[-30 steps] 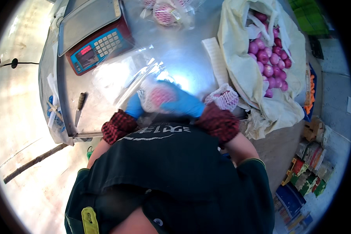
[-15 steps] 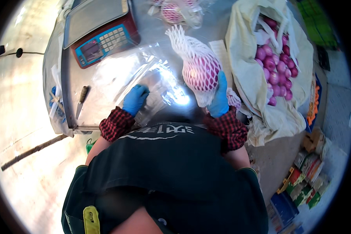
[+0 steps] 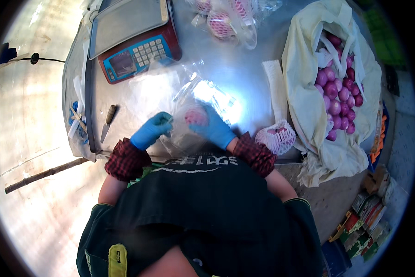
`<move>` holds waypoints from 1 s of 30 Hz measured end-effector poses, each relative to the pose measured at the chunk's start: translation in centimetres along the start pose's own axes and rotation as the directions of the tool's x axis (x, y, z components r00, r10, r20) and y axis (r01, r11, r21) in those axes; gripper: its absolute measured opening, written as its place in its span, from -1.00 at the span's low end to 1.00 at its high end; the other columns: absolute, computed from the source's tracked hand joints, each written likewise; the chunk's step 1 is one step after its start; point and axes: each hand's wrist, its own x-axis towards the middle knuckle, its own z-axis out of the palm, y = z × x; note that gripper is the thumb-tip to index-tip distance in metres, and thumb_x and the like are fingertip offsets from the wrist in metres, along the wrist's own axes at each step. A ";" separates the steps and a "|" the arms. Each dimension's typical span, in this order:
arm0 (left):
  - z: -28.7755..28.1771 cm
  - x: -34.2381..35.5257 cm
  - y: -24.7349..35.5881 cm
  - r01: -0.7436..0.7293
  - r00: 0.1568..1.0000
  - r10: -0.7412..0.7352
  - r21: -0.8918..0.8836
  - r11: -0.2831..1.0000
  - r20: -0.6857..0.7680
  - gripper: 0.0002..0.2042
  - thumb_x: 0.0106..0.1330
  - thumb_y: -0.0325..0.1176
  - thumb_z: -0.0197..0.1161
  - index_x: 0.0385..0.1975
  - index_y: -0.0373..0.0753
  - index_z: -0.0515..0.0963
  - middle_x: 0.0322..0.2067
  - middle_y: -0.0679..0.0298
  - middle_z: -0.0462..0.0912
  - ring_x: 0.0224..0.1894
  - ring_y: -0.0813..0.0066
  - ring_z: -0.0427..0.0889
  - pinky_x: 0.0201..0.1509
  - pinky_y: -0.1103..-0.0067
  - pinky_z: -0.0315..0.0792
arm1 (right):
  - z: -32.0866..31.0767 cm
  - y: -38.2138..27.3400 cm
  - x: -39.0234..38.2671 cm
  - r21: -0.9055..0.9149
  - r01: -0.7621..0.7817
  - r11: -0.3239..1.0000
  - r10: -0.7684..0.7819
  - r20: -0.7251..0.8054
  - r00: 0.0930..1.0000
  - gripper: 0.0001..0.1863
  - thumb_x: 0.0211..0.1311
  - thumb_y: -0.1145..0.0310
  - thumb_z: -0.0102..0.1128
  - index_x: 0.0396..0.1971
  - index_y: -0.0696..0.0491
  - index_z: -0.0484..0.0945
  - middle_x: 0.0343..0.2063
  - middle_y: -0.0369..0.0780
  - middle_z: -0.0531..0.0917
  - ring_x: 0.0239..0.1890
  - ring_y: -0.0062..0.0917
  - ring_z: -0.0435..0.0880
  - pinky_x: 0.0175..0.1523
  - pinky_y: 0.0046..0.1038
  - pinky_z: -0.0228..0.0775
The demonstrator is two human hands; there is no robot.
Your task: The person puts red onions into mesh nets, weighs them on a digital scale, and places the netted onions into plastic bags and a crate.
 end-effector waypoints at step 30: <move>13.0 16.4 37.1 -0.924 0.373 0.923 0.124 0.361 0.090 -0.75 0.42 -0.20 -0.08 -0.08 -0.21 0.35 -0.28 0.22 0.55 -0.37 0.43 0.60 -0.29 0.55 0.52 | -15.5 -13.1 -11.2 -0.964 0.258 -0.060 -0.049 0.261 0.964 -0.11 -0.06 0.16 0.33 0.31 -0.22 0.07 0.10 -0.21 0.40 0.15 -0.28 0.37 0.12 -0.14 0.28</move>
